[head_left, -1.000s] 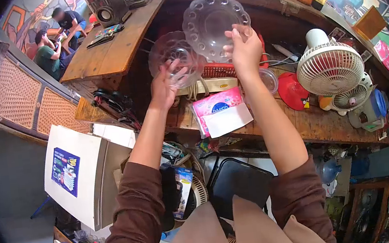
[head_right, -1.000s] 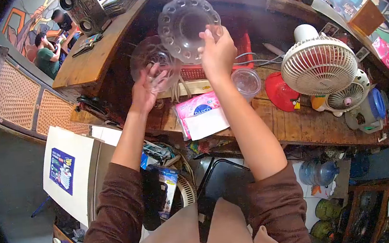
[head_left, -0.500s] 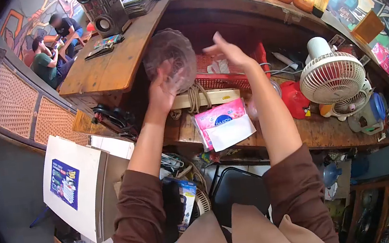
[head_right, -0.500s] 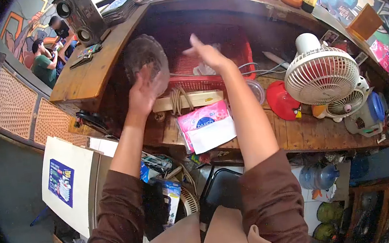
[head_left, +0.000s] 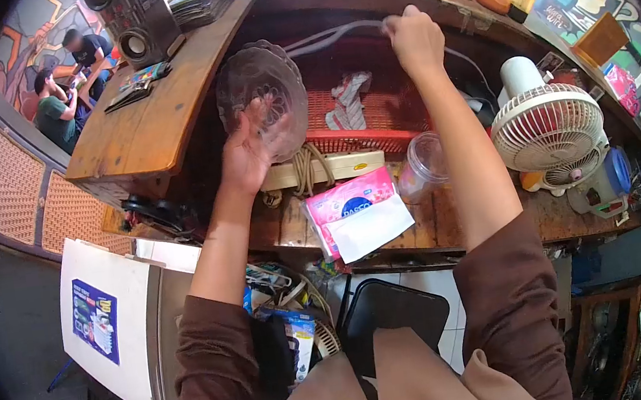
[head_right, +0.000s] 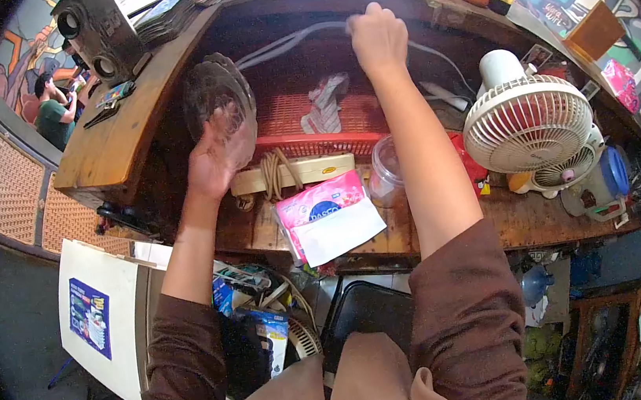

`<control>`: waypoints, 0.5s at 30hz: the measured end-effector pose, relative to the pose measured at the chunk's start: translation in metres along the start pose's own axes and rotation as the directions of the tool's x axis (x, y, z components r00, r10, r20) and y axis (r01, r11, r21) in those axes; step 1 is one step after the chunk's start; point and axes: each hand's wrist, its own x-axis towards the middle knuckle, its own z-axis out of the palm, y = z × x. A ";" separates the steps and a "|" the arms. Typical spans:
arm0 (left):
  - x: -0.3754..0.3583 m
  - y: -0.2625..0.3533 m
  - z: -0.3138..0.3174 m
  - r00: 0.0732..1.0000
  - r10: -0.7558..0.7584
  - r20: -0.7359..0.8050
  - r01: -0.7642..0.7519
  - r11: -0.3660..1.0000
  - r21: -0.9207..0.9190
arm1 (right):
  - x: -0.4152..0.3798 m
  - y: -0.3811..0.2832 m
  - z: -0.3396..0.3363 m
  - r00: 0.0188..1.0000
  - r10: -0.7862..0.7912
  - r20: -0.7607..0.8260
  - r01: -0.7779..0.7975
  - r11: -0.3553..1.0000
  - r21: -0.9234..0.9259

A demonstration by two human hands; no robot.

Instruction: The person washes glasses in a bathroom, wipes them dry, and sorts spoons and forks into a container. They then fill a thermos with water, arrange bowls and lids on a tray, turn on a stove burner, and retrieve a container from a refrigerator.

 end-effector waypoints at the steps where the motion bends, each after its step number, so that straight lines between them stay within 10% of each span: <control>1: 0.003 -0.002 0.002 1.000 -0.023 -0.021 0.023 1.000 -0.012 | 0.005 -0.003 -0.002 0.989 0.109 -0.098 -0.096 0.987 0.129; 7: 0.017 -0.023 0.012 0.995 -0.048 -0.082 0.057 0.992 0.112 | 0.017 -0.013 0.031 0.898 0.322 -0.301 -0.248 0.934 0.259; 10: 0.016 -0.027 0.006 0.997 -0.060 -0.040 0.067 0.981 0.183 | 0.022 -0.008 0.050 0.800 0.072 -0.595 -0.035 0.997 0.073; 15: 0.014 -0.024 0.012 0.994 -0.049 -0.093 0.065 0.983 0.169 | 0.017 0.016 0.053 0.842 -0.073 -0.534 0.043 0.997 -0.070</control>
